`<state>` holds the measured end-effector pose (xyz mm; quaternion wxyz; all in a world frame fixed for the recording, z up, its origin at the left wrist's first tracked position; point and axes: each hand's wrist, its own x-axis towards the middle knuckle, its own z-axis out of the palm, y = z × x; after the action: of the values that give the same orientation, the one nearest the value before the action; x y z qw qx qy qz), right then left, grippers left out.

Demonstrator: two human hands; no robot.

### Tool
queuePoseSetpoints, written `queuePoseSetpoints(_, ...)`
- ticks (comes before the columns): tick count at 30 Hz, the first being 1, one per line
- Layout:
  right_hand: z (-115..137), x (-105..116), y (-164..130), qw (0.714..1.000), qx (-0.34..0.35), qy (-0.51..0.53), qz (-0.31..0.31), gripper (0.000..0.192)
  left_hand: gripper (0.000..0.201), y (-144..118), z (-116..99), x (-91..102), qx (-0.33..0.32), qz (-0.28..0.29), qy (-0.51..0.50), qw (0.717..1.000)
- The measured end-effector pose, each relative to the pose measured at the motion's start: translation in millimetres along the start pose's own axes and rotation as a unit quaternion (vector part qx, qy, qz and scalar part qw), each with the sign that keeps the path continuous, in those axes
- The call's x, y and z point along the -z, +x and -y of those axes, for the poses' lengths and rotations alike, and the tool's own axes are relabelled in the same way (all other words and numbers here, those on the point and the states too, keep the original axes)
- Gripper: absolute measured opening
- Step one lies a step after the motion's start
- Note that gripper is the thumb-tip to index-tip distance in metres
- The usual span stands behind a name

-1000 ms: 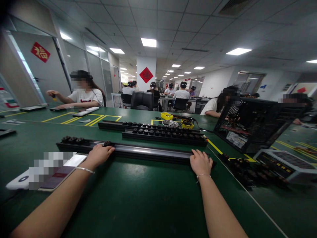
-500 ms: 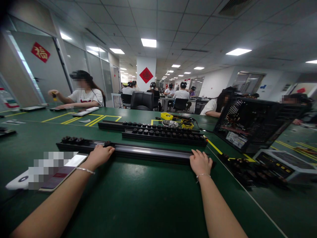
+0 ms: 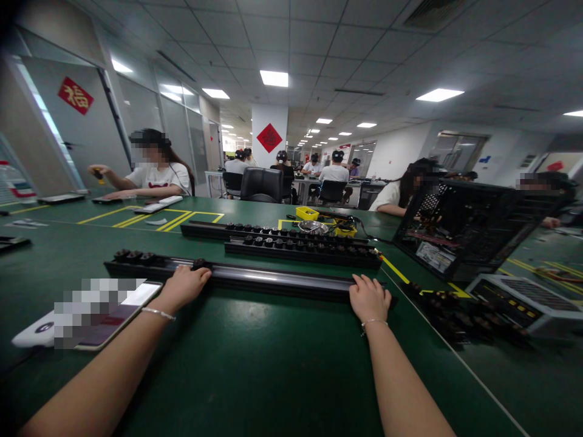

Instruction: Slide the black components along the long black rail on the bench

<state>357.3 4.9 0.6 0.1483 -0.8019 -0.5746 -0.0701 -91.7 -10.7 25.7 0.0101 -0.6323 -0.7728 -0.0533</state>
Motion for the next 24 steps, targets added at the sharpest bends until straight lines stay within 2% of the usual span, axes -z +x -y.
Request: queuePoseSetpoints(24, 1.3, 0.8, 0.0, 1.000, -0.004, 0.005, 0.002, 0.055, 0.049, 0.3, 1.0, -0.4, -0.011, -0.005, 0.001, 1.000)
